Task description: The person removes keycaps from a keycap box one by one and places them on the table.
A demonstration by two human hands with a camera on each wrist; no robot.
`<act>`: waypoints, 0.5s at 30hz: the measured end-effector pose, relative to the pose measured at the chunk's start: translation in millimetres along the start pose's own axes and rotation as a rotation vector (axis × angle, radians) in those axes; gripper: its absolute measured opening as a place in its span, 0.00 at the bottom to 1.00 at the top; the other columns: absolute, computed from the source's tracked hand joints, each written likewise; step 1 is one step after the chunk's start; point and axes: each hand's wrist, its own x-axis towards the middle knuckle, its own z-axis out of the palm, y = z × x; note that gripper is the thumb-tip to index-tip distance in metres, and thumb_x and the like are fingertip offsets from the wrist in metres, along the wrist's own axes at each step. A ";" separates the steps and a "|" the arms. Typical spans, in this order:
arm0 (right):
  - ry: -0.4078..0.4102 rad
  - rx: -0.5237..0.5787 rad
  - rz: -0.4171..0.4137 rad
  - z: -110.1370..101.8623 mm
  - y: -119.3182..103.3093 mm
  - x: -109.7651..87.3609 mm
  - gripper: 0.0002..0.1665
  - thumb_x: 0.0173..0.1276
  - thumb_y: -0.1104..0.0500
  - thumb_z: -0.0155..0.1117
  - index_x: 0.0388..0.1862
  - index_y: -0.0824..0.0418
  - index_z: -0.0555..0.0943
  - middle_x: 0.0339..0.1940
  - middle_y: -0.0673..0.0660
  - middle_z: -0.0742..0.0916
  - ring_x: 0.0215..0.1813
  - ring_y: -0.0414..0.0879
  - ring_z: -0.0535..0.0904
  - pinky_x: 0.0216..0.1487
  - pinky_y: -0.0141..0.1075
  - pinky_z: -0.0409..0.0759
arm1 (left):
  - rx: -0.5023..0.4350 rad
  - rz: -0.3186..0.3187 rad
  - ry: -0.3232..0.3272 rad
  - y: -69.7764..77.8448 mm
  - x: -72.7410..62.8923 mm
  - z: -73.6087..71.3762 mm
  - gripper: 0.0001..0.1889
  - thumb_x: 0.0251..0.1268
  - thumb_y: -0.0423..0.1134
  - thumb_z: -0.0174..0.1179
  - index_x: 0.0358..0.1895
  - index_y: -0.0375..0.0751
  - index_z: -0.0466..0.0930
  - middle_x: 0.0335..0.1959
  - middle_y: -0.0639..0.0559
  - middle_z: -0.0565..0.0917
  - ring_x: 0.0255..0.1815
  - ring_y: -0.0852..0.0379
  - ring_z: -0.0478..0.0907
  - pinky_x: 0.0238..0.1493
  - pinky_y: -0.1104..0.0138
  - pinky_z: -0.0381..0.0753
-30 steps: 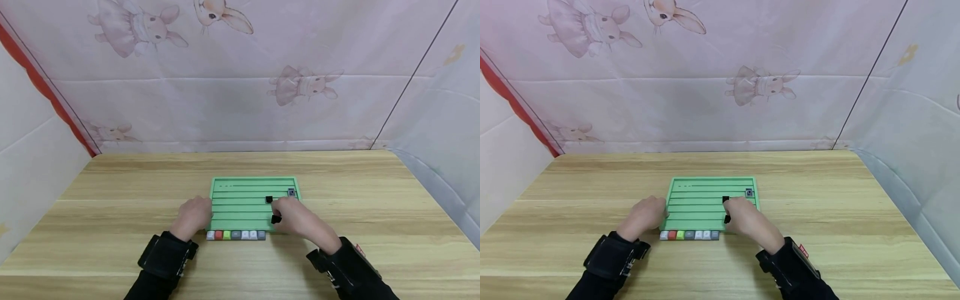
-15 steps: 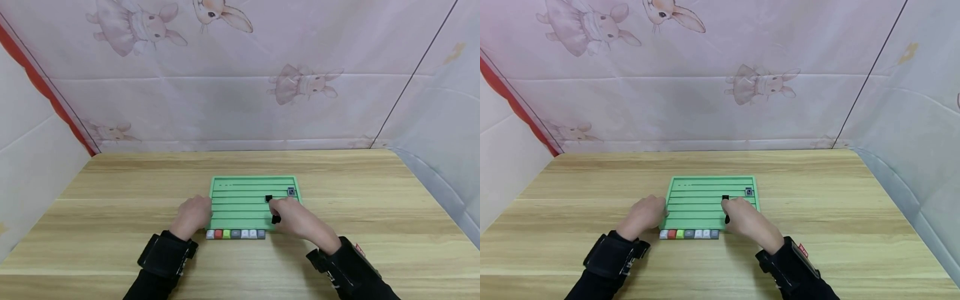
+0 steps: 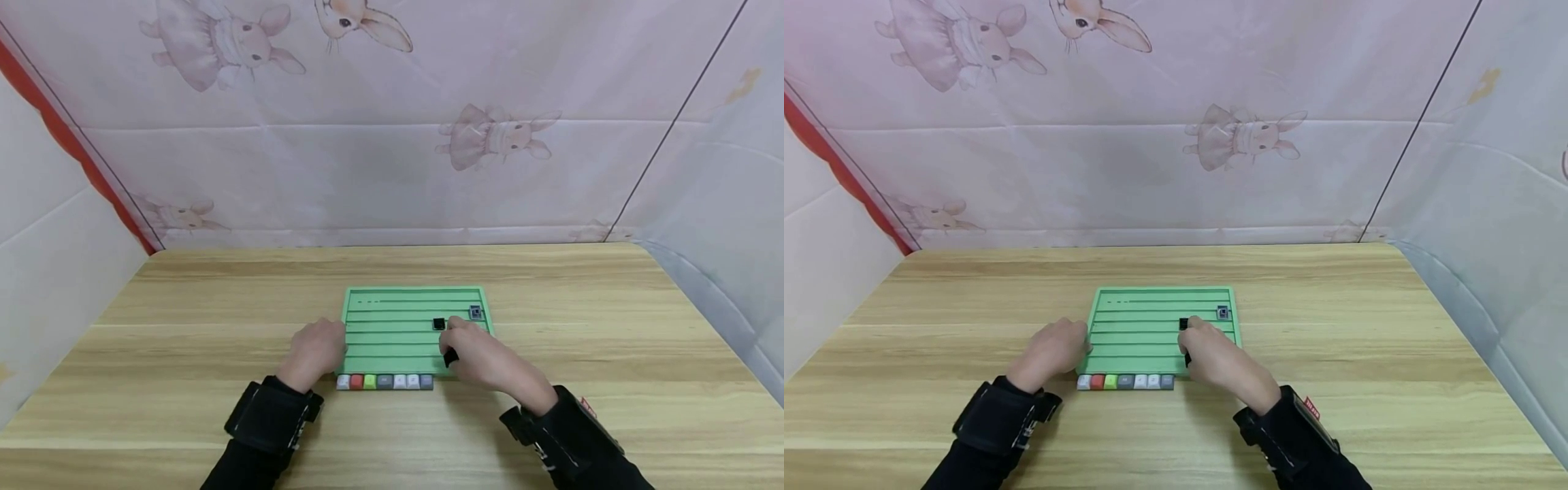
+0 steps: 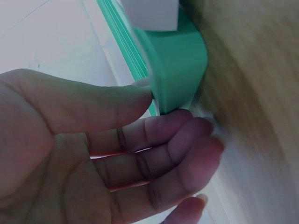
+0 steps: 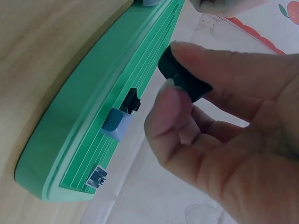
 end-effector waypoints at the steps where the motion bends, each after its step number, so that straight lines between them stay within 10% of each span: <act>1: -0.004 0.001 -0.004 -0.3 -0.2 -0.1 0.09 0.47 0.78 0.59 0.25 0.67 0.78 0.26 0.53 0.72 0.29 0.43 0.65 0.27 0.30 0.68 | 0.002 0.001 0.001 0.0 0.0 0.0 0.11 0.63 0.33 0.54 0.21 0.36 0.72 0.14 0.49 0.68 0.15 0.57 0.63 0.14 0.70 0.62; 15: -0.037 -0.058 0.002 -1.2 -5.3 -5.7 0.13 0.43 0.81 0.59 0.25 0.67 0.78 0.26 0.53 0.74 0.30 0.44 0.70 0.30 0.32 0.72 | 0.001 0.000 0.005 0.8 -0.3 0.2 0.11 0.63 0.33 0.54 0.22 0.36 0.73 0.15 0.49 0.69 0.15 0.56 0.64 0.14 0.70 0.63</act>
